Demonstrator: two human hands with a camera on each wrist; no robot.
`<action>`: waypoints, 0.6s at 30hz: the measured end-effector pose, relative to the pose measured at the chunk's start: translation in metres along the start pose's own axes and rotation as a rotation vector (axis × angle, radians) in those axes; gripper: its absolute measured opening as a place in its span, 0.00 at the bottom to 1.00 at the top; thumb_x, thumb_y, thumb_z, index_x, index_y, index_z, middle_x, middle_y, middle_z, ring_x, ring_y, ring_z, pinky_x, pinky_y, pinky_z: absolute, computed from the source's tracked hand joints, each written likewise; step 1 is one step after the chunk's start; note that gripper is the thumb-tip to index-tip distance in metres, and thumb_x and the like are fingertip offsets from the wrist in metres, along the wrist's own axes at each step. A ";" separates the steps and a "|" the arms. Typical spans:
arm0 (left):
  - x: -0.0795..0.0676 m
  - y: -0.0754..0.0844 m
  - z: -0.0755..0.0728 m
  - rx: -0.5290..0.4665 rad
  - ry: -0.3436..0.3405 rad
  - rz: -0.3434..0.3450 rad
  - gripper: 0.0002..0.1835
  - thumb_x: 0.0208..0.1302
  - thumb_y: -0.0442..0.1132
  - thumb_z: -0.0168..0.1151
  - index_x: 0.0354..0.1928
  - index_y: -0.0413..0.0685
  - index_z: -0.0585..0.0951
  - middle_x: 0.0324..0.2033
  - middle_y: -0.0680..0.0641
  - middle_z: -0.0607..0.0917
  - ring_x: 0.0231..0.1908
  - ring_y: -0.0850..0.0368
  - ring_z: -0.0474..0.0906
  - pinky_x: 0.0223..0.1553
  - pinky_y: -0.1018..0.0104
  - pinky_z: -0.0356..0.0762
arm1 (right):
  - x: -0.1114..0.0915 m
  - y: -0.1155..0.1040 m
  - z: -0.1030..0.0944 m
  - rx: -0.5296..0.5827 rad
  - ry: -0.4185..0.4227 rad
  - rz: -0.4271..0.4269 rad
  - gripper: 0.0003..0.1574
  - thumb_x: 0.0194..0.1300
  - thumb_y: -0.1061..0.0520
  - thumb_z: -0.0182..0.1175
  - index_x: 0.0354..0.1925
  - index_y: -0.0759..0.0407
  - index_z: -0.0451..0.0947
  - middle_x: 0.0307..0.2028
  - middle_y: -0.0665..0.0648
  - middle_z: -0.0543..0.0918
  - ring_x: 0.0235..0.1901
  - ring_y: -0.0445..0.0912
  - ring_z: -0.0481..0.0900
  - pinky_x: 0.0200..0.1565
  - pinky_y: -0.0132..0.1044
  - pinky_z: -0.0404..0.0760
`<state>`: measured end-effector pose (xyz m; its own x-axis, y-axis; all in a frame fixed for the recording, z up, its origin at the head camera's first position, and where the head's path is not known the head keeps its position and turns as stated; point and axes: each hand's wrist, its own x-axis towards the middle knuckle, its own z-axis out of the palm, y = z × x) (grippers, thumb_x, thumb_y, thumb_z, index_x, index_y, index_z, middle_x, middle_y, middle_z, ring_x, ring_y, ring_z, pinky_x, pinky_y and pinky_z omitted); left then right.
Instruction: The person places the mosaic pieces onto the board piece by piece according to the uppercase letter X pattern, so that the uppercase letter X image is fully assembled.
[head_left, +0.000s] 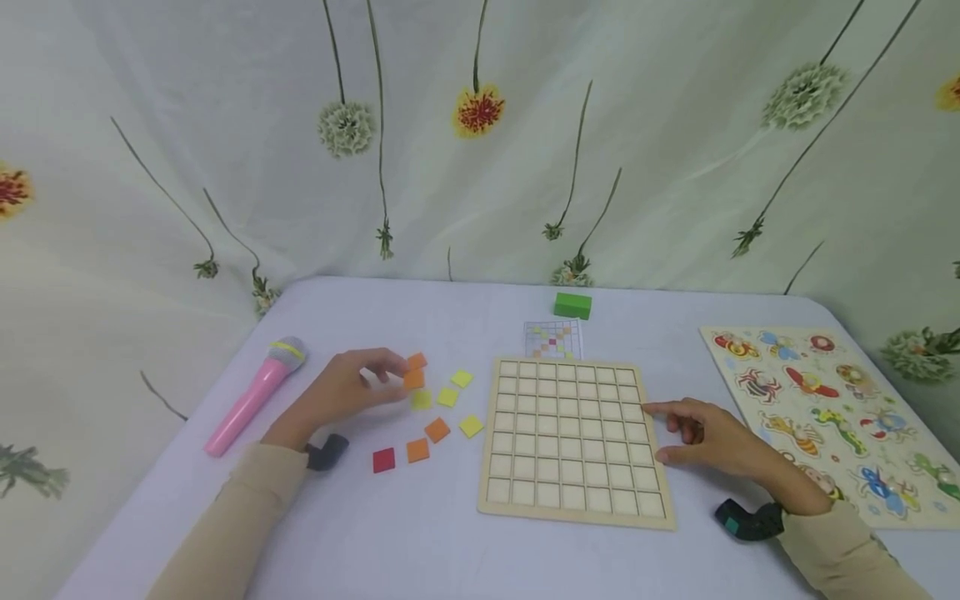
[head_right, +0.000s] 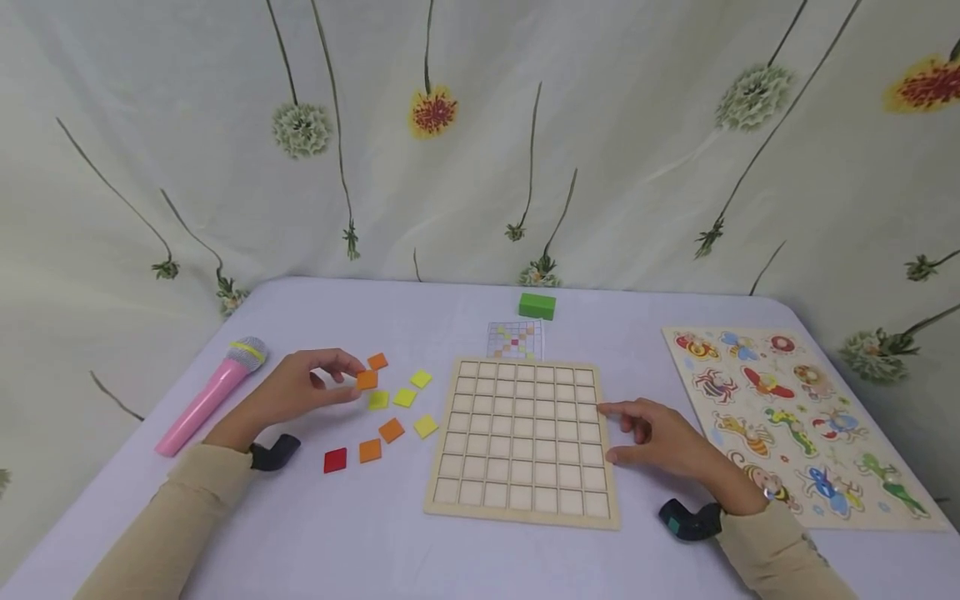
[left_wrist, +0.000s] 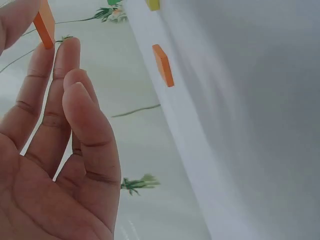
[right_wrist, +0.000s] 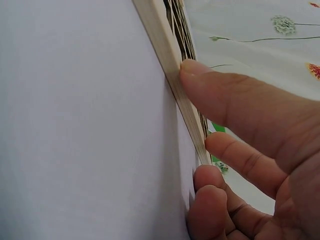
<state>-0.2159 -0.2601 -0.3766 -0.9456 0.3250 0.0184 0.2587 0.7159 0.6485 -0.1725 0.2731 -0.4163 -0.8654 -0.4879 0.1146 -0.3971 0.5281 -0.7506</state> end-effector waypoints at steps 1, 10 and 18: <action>0.001 0.002 0.000 0.000 0.002 0.011 0.17 0.69 0.45 0.76 0.57 0.52 0.87 0.50 0.53 0.89 0.51 0.50 0.79 0.53 0.53 0.81 | 0.000 0.000 0.000 -0.001 0.000 -0.002 0.38 0.59 0.65 0.80 0.65 0.75 0.79 0.38 0.52 0.73 0.30 0.40 0.67 0.32 0.33 0.69; 0.011 0.020 0.004 -0.003 0.013 0.026 0.17 0.67 0.44 0.78 0.56 0.54 0.89 0.49 0.53 0.89 0.49 0.50 0.79 0.47 0.56 0.80 | 0.000 0.003 0.001 -0.005 0.008 -0.010 0.38 0.58 0.66 0.80 0.64 0.76 0.78 0.38 0.51 0.73 0.30 0.41 0.67 0.32 0.33 0.68; 0.020 0.030 0.010 0.014 0.016 0.096 0.17 0.64 0.39 0.80 0.54 0.51 0.90 0.43 0.53 0.90 0.41 0.52 0.80 0.41 0.57 0.79 | 0.000 0.002 0.002 -0.004 0.009 -0.013 0.37 0.58 0.66 0.80 0.64 0.76 0.79 0.38 0.51 0.73 0.30 0.41 0.67 0.32 0.34 0.68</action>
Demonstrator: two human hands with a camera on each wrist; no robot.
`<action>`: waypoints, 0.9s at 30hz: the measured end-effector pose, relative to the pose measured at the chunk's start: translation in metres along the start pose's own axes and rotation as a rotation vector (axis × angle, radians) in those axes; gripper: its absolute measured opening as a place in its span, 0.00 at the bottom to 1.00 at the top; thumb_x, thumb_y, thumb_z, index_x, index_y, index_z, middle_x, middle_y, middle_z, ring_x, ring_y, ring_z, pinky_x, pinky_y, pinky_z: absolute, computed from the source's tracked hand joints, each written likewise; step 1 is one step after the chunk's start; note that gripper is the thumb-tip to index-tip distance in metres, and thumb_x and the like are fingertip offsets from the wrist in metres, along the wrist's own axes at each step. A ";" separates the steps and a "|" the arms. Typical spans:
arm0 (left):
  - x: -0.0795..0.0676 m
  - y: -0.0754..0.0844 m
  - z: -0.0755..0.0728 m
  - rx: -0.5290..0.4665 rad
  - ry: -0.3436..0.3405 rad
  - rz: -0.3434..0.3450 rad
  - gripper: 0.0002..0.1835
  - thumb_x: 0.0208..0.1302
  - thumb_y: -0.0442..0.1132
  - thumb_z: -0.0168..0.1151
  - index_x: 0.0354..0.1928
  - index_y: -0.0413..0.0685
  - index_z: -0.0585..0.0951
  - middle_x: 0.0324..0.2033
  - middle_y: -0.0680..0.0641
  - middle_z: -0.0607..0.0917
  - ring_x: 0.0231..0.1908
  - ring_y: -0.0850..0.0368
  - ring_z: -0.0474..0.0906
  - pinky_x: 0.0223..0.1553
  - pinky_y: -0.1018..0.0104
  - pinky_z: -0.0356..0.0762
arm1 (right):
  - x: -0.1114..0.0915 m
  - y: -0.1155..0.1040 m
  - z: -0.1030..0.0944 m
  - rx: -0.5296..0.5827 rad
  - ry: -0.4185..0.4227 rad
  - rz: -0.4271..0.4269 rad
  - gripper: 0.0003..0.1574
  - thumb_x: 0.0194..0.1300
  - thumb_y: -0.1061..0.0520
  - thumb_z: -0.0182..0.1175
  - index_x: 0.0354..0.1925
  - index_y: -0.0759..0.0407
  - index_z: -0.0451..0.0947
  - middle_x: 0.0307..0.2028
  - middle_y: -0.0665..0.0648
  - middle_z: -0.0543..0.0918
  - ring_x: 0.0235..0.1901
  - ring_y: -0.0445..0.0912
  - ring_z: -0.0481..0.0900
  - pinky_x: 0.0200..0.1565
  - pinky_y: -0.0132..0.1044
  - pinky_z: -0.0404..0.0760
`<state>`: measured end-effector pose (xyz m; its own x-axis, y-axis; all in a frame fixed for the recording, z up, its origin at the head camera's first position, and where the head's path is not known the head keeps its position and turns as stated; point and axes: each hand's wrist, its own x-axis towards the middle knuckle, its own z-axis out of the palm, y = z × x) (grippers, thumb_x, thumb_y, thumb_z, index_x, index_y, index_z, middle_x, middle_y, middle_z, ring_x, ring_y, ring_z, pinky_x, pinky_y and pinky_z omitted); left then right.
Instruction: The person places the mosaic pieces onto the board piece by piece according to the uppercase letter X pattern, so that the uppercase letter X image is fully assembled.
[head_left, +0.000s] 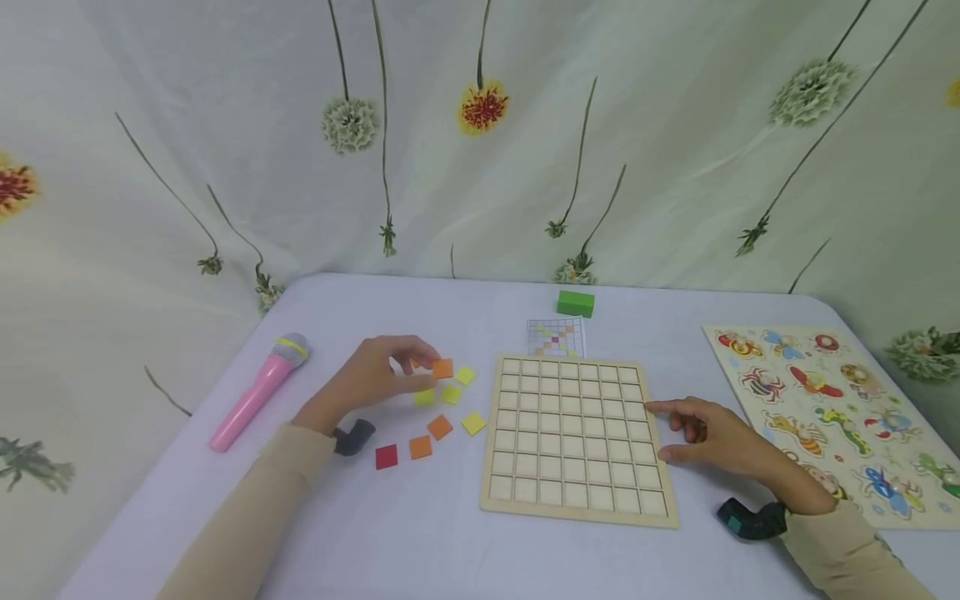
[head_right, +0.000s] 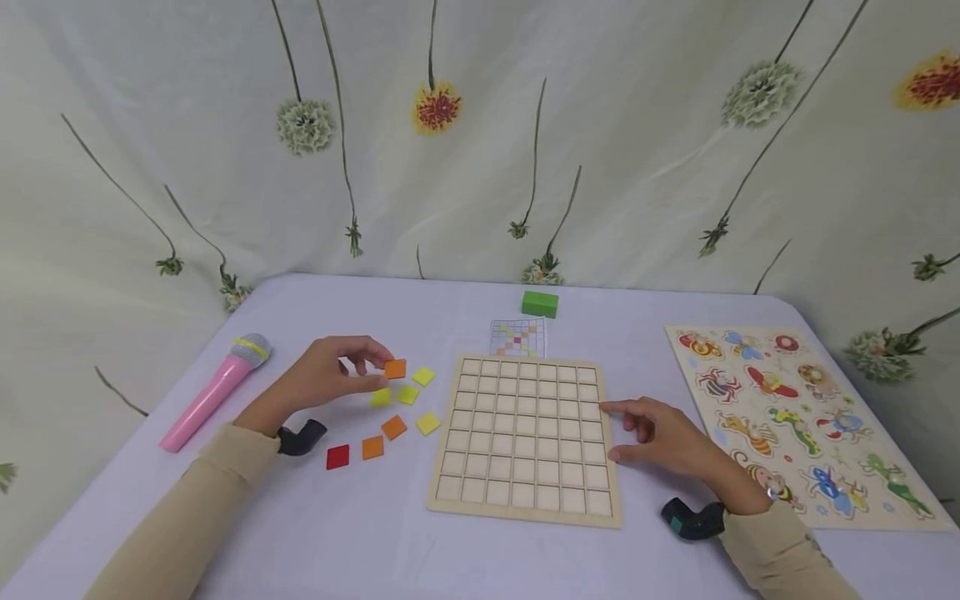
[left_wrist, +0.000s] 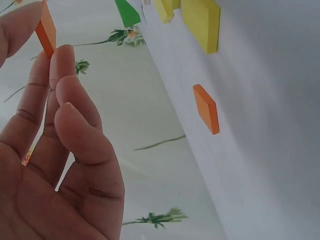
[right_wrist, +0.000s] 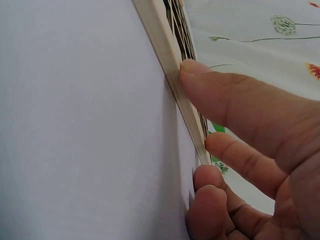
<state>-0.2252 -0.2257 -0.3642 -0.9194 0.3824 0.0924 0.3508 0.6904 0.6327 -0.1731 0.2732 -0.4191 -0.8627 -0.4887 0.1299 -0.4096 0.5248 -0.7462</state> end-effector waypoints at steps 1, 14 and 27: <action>0.002 0.001 0.001 0.000 -0.002 0.010 0.17 0.64 0.39 0.80 0.54 0.51 0.90 0.43 0.53 0.90 0.41 0.52 0.80 0.42 0.57 0.79 | 0.000 0.000 0.000 -0.002 -0.002 0.002 0.37 0.59 0.66 0.80 0.64 0.75 0.79 0.38 0.51 0.73 0.30 0.41 0.67 0.32 0.33 0.68; 0.023 0.022 0.012 0.005 -0.075 0.060 0.16 0.63 0.43 0.81 0.52 0.53 0.90 0.43 0.55 0.91 0.39 0.55 0.82 0.42 0.59 0.80 | 0.000 -0.001 -0.002 0.007 -0.008 0.017 0.37 0.60 0.65 0.79 0.65 0.74 0.79 0.38 0.53 0.73 0.30 0.40 0.67 0.32 0.33 0.69; 0.048 0.048 0.026 0.089 -0.166 -0.054 0.15 0.65 0.44 0.79 0.53 0.55 0.89 0.43 0.58 0.91 0.41 0.54 0.81 0.45 0.59 0.78 | 0.000 0.000 -0.001 -0.010 0.009 -0.004 0.37 0.59 0.66 0.80 0.65 0.73 0.80 0.38 0.52 0.73 0.30 0.40 0.67 0.31 0.33 0.68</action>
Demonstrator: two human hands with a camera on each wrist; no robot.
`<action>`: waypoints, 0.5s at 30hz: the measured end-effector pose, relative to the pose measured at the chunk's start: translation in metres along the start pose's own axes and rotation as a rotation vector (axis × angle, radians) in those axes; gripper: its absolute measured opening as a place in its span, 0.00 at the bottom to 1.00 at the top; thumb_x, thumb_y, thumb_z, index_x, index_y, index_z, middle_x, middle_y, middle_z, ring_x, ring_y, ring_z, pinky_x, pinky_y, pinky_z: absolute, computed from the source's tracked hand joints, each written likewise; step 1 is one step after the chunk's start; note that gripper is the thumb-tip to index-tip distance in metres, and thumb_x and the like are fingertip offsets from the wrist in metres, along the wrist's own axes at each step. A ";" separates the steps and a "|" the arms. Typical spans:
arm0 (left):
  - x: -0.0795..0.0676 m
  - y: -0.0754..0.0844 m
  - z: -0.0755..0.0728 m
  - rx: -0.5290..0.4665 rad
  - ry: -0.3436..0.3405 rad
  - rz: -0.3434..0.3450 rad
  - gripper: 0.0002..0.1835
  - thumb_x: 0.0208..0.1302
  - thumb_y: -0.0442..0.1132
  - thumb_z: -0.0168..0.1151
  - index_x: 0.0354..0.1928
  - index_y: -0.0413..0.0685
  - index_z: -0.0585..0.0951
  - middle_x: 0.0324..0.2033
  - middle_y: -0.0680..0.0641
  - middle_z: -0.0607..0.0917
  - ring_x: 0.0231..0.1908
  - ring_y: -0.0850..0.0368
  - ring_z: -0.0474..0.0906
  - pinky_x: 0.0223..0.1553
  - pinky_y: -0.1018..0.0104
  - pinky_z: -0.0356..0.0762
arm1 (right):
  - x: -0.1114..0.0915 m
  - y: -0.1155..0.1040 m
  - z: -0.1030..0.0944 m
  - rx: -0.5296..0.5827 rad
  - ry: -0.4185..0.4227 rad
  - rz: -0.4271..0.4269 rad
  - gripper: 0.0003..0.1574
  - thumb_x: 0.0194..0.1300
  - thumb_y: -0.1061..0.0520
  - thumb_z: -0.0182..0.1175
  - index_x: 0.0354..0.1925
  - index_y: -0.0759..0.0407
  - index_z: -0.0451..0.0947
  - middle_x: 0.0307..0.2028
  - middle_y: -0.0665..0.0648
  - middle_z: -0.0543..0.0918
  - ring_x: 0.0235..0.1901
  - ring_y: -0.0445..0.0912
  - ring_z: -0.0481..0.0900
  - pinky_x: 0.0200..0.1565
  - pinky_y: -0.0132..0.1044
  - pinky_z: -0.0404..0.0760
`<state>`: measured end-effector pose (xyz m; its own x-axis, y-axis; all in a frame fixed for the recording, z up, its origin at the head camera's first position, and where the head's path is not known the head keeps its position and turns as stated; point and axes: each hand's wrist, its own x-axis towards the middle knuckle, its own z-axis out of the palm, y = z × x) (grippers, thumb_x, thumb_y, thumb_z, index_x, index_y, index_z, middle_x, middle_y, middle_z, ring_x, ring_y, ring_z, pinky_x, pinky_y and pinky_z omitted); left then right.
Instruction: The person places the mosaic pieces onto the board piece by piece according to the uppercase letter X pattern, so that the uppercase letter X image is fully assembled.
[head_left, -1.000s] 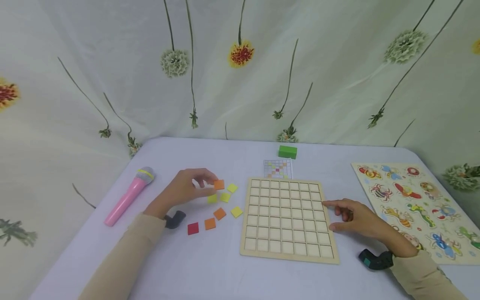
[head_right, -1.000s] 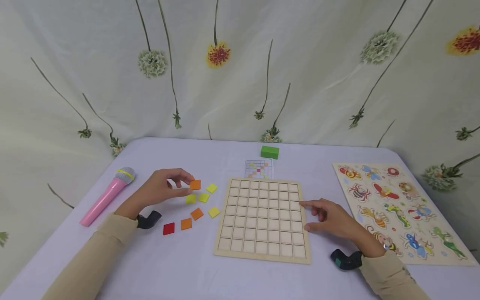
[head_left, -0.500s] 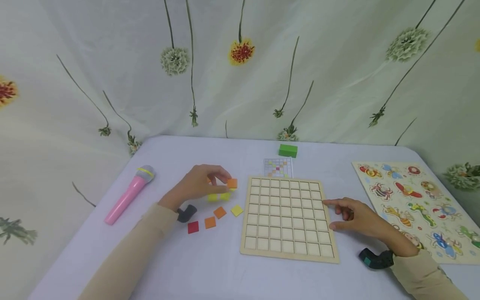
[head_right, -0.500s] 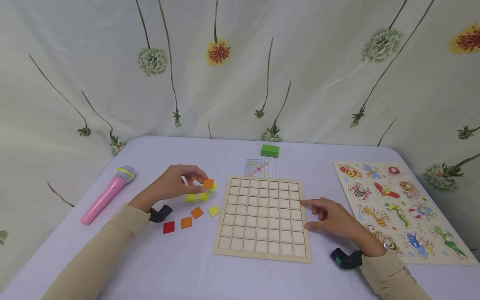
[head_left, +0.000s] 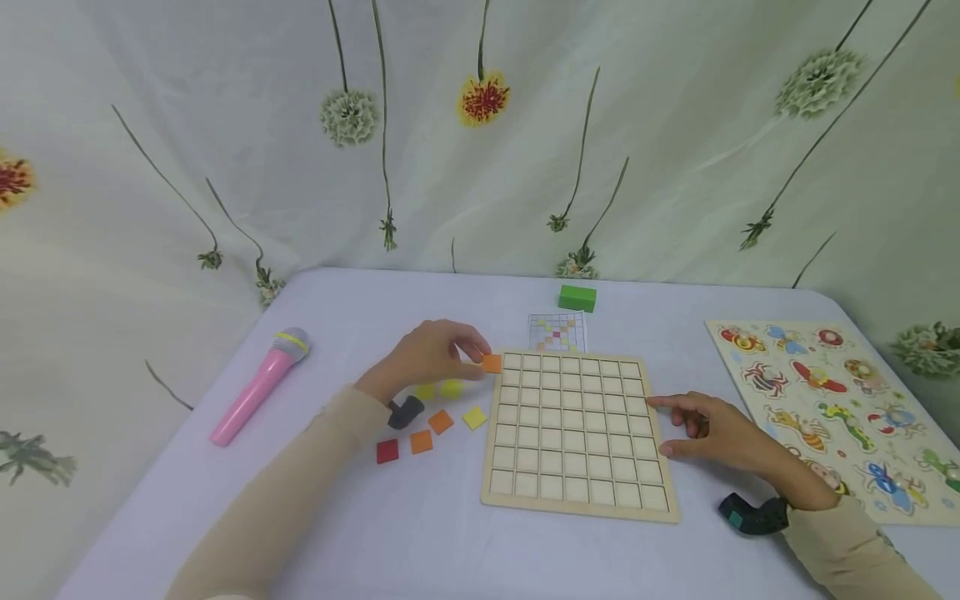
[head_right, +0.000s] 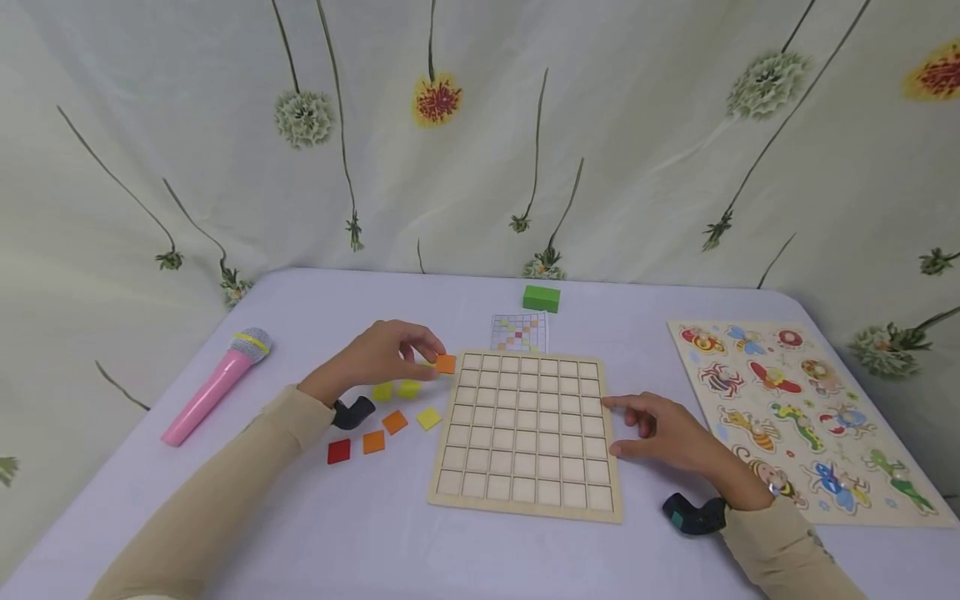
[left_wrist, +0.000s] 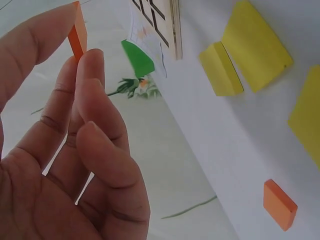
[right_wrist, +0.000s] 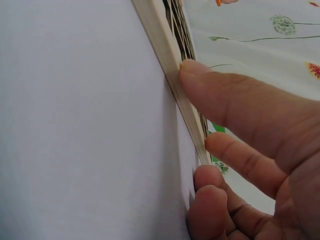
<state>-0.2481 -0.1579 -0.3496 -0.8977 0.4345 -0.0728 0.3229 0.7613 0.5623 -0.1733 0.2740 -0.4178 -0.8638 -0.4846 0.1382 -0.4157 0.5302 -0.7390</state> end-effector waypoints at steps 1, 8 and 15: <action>0.002 0.002 0.001 0.007 -0.004 -0.003 0.15 0.65 0.44 0.79 0.52 0.56 0.89 0.43 0.58 0.91 0.41 0.55 0.81 0.45 0.59 0.78 | 0.000 0.000 0.000 0.001 0.001 -0.001 0.37 0.59 0.66 0.80 0.65 0.74 0.80 0.38 0.52 0.73 0.30 0.40 0.67 0.31 0.33 0.68; 0.018 0.010 0.013 0.026 -0.042 -0.011 0.14 0.64 0.45 0.79 0.50 0.58 0.90 0.40 0.61 0.90 0.42 0.56 0.82 0.46 0.59 0.78 | 0.000 0.001 -0.001 0.010 -0.004 0.000 0.37 0.59 0.66 0.80 0.64 0.74 0.79 0.38 0.53 0.73 0.30 0.40 0.67 0.32 0.34 0.68; 0.030 0.017 0.016 0.005 -0.061 -0.034 0.13 0.63 0.45 0.79 0.49 0.60 0.90 0.40 0.61 0.90 0.42 0.56 0.83 0.48 0.57 0.78 | 0.001 0.002 -0.001 0.009 -0.006 0.000 0.37 0.59 0.66 0.80 0.65 0.74 0.79 0.38 0.52 0.72 0.30 0.40 0.67 0.32 0.33 0.68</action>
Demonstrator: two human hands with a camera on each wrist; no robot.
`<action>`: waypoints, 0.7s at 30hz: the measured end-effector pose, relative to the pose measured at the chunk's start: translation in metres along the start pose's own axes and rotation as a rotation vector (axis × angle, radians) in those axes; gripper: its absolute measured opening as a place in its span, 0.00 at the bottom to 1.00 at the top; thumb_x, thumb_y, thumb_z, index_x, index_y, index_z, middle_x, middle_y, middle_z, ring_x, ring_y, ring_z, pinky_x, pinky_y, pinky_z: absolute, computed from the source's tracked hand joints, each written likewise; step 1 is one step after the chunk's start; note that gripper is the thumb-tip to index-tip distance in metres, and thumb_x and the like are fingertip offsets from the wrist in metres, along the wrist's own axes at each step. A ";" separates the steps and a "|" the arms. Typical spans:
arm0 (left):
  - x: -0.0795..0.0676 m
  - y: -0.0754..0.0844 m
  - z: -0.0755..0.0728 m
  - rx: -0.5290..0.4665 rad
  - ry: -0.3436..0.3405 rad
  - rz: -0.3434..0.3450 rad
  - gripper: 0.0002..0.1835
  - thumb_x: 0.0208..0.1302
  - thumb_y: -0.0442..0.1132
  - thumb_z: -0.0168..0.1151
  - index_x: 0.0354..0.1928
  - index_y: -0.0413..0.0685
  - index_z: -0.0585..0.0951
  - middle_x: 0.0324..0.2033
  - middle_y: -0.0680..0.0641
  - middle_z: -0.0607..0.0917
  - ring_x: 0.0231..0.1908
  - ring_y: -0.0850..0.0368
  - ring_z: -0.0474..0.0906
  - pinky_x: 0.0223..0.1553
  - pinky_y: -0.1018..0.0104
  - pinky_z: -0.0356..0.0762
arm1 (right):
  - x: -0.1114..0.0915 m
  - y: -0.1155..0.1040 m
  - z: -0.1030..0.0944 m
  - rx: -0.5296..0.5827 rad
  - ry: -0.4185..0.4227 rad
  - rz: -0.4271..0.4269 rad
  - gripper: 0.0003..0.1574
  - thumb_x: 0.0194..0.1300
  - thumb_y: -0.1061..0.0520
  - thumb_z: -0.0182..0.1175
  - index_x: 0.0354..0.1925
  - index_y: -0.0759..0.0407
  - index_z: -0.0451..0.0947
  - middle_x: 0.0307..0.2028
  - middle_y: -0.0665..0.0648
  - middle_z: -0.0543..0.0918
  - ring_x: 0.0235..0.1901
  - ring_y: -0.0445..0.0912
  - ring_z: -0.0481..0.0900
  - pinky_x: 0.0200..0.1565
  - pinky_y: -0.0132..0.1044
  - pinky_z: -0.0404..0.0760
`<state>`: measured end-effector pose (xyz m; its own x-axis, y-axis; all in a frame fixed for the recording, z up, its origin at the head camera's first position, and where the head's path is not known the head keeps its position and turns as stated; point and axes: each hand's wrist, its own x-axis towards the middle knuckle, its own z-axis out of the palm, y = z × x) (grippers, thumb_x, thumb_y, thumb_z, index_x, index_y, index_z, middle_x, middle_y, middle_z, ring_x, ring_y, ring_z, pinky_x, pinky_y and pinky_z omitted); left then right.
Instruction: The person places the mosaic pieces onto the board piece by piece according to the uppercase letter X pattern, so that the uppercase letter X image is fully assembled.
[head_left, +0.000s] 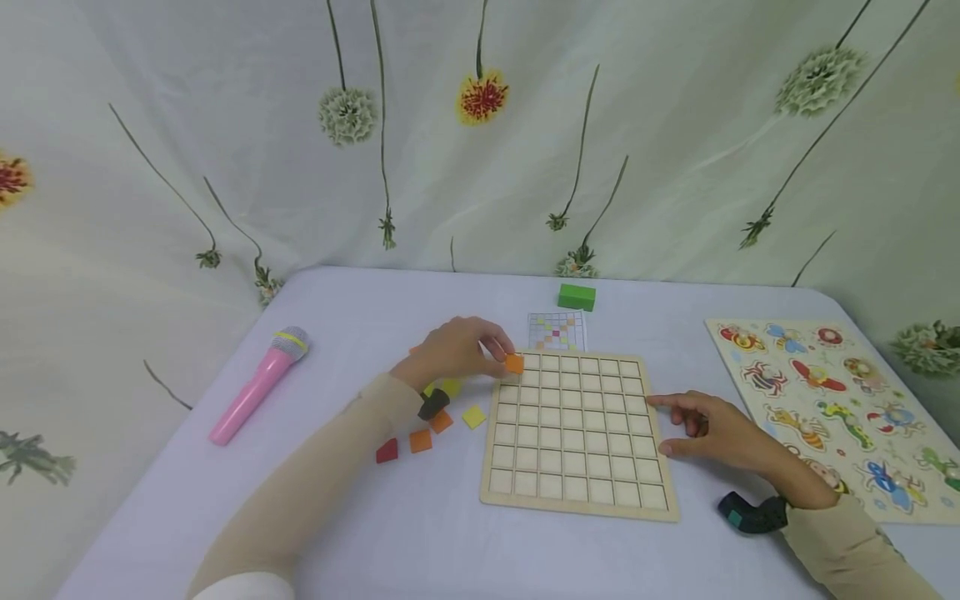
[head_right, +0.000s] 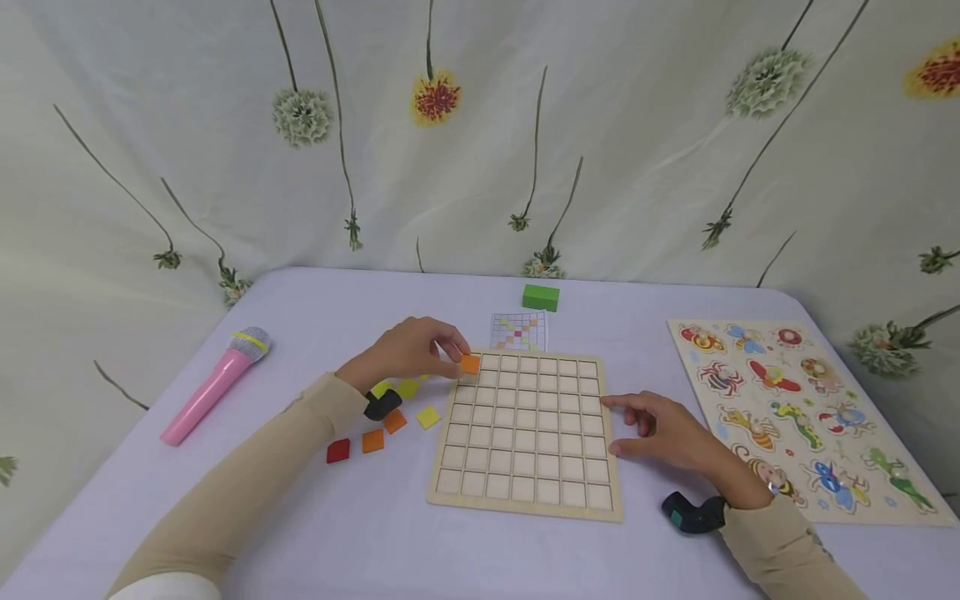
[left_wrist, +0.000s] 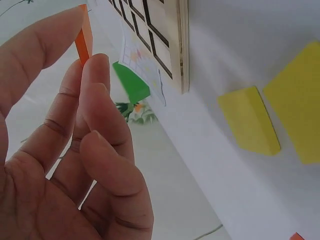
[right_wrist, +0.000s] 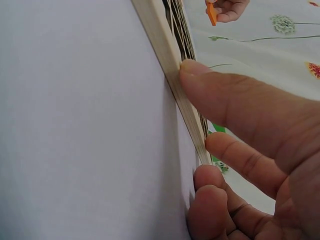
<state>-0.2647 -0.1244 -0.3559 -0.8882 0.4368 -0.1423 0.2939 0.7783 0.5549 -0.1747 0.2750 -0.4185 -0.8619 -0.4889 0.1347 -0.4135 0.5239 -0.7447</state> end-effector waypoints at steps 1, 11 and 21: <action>0.001 0.001 0.000 0.002 0.002 -0.003 0.13 0.63 0.46 0.80 0.49 0.60 0.90 0.40 0.61 0.89 0.43 0.56 0.84 0.49 0.57 0.78 | 0.000 0.000 0.000 -0.001 0.000 0.001 0.37 0.59 0.65 0.80 0.65 0.74 0.79 0.38 0.52 0.72 0.30 0.40 0.67 0.32 0.33 0.68; 0.014 0.009 0.006 0.038 -0.026 -0.040 0.14 0.61 0.46 0.82 0.48 0.60 0.90 0.39 0.60 0.89 0.48 0.56 0.79 0.48 0.58 0.75 | -0.001 -0.001 -0.001 0.002 -0.010 0.029 0.38 0.60 0.65 0.80 0.66 0.73 0.79 0.38 0.53 0.72 0.31 0.40 0.67 0.33 0.33 0.69; 0.021 0.015 0.017 0.115 -0.056 -0.061 0.13 0.60 0.45 0.82 0.46 0.58 0.91 0.36 0.59 0.87 0.40 0.58 0.79 0.42 0.61 0.73 | 0.000 -0.002 -0.001 0.009 -0.017 0.040 0.38 0.61 0.64 0.79 0.66 0.73 0.79 0.38 0.53 0.73 0.31 0.40 0.67 0.33 0.33 0.69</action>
<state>-0.2731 -0.0963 -0.3644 -0.8855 0.4089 -0.2206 0.2810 0.8494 0.4467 -0.1745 0.2747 -0.4166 -0.8725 -0.4796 0.0939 -0.3765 0.5372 -0.7548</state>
